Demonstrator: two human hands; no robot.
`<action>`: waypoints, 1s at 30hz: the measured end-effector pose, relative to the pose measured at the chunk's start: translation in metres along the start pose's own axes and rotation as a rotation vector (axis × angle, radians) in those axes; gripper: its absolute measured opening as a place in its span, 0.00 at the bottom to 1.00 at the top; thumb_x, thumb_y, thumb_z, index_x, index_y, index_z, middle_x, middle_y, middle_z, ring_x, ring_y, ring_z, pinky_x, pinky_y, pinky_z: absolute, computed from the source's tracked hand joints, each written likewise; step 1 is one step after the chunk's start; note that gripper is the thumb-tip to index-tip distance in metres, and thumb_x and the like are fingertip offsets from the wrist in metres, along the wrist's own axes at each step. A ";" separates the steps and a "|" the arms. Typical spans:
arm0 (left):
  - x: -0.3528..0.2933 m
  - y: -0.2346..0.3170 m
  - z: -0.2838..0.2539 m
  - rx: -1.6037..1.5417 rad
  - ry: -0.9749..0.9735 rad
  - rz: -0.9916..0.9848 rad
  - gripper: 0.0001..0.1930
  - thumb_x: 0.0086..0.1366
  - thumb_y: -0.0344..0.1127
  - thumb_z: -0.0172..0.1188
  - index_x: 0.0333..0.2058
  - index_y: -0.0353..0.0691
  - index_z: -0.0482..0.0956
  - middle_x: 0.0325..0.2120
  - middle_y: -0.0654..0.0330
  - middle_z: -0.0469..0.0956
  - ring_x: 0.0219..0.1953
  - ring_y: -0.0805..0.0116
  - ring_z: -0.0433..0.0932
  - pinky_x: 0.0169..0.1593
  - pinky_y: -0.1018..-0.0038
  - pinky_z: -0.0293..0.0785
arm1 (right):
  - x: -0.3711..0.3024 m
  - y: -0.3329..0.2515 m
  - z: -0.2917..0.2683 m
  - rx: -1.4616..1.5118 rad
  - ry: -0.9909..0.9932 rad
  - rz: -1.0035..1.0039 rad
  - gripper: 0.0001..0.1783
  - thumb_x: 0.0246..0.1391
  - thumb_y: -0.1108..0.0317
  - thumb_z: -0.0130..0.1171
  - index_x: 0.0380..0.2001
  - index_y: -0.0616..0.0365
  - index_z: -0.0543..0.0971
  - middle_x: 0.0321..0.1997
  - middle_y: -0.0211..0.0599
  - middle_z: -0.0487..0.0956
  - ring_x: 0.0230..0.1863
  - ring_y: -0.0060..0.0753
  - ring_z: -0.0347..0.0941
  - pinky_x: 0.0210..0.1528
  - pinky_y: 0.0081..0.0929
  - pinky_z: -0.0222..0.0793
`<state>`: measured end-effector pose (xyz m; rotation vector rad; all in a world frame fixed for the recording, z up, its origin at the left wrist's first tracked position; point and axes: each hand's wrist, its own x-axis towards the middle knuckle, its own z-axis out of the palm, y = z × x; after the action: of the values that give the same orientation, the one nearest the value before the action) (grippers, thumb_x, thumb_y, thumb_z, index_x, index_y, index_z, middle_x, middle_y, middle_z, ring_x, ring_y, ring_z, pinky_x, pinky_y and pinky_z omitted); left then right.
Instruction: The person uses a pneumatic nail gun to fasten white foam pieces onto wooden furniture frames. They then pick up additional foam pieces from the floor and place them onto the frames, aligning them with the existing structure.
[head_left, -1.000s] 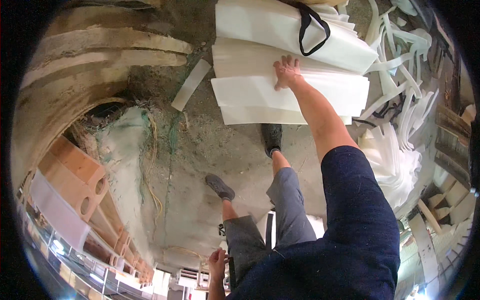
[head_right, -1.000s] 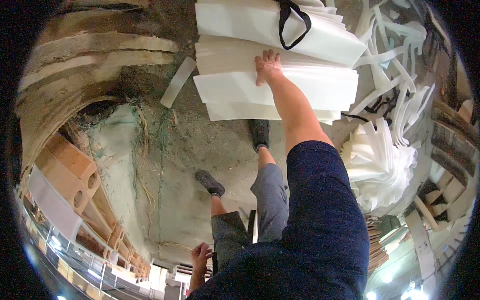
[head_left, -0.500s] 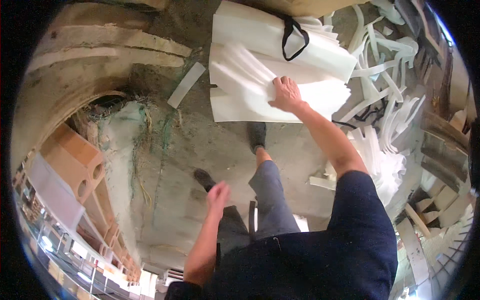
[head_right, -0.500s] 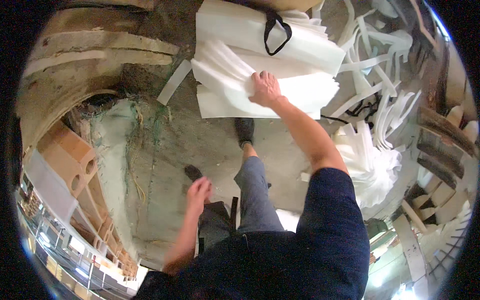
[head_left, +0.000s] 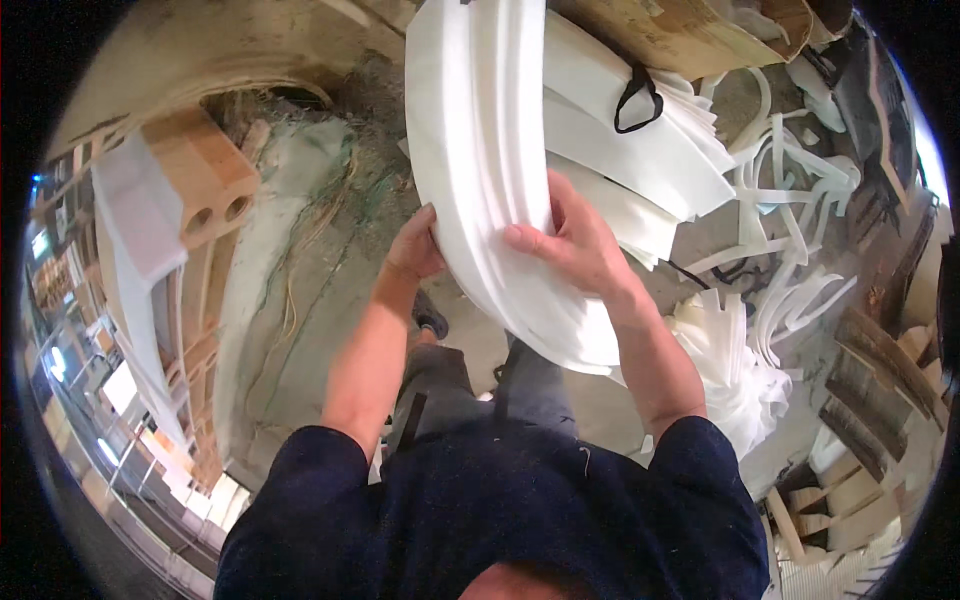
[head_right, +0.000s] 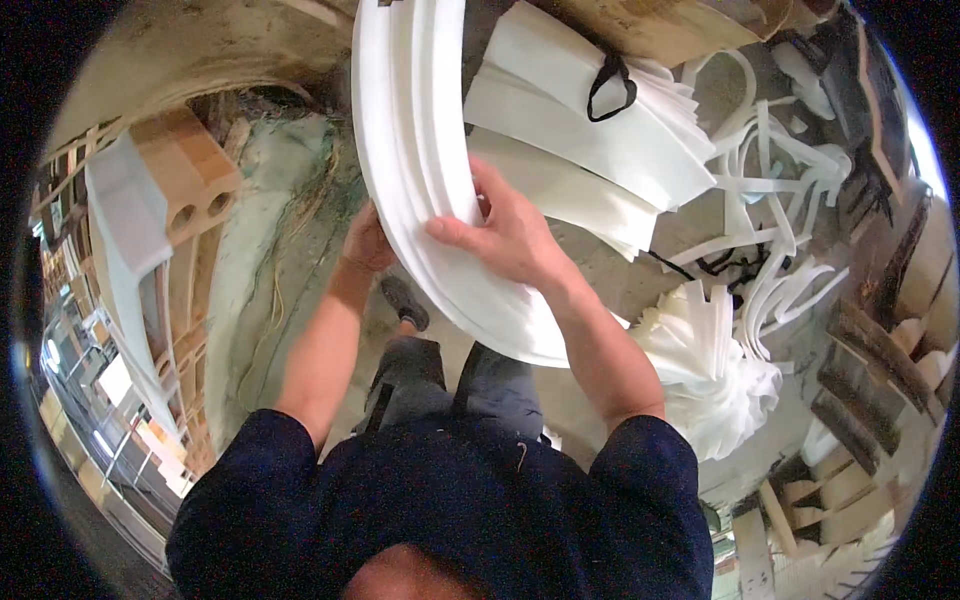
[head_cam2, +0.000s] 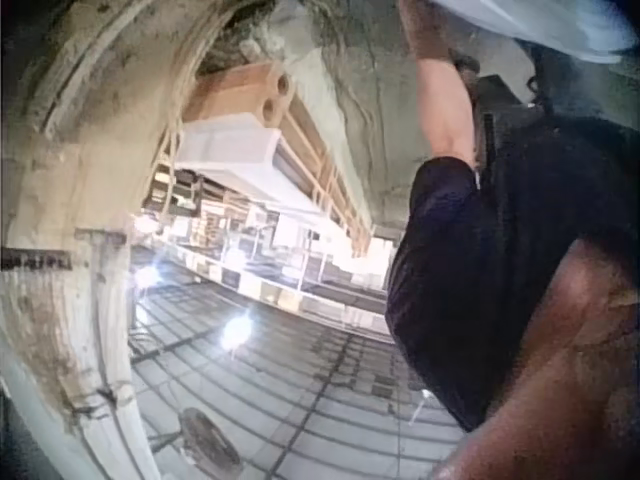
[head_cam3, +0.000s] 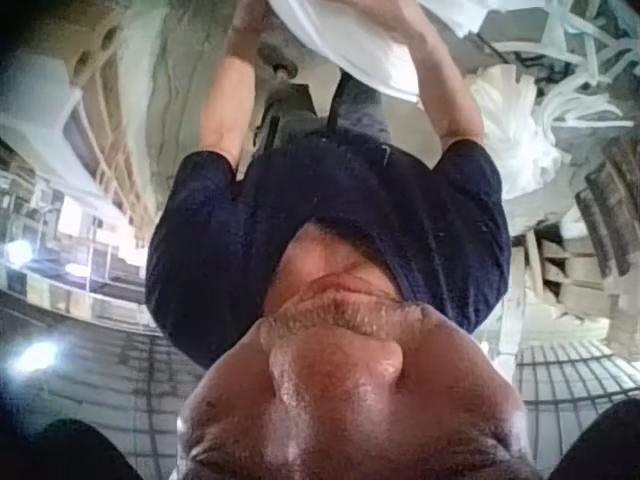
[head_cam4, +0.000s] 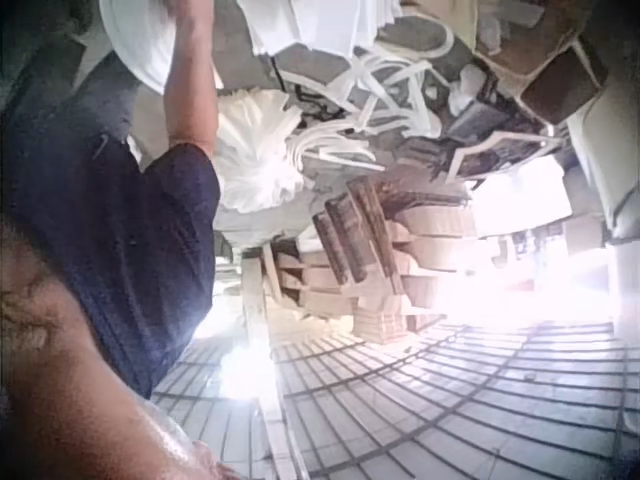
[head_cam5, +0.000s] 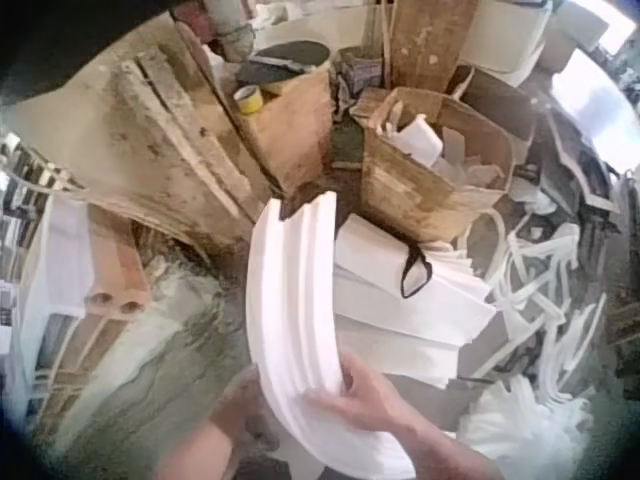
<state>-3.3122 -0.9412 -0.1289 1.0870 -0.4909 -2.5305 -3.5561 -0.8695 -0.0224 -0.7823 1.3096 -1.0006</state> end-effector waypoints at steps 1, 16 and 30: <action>-0.008 0.003 -0.005 -0.003 0.029 -0.019 0.37 0.61 0.55 0.55 0.60 0.33 0.61 0.56 0.49 0.68 0.58 0.54 0.68 0.61 0.59 0.66 | -0.001 -0.003 0.010 0.047 -0.018 0.023 0.39 0.51 0.53 0.65 0.60 0.62 0.64 0.46 0.42 0.77 0.45 0.29 0.73 0.47 0.28 0.70; -0.137 0.028 -0.100 0.055 -0.104 0.097 0.45 0.53 0.59 0.63 0.61 0.32 0.60 0.58 0.50 0.67 0.59 0.53 0.68 0.61 0.58 0.66 | -0.021 0.000 0.163 0.147 -0.045 0.060 0.29 0.48 0.58 0.68 0.50 0.62 0.74 0.41 0.36 0.80 0.41 0.26 0.75 0.45 0.25 0.71; -0.450 0.058 -0.133 1.215 0.919 -0.633 0.42 0.41 0.33 0.75 0.54 0.29 0.63 0.45 0.47 0.75 0.44 0.57 0.77 0.44 0.64 0.77 | 0.095 0.374 0.006 -0.912 0.248 0.475 0.31 0.51 0.49 0.61 0.54 0.54 0.72 0.50 0.46 0.77 0.52 0.47 0.73 0.55 0.40 0.68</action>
<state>-2.9116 -0.8187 0.0912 2.9369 -1.6154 -1.5454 -3.4981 -0.8102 -0.3990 -0.9537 2.0835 -0.0727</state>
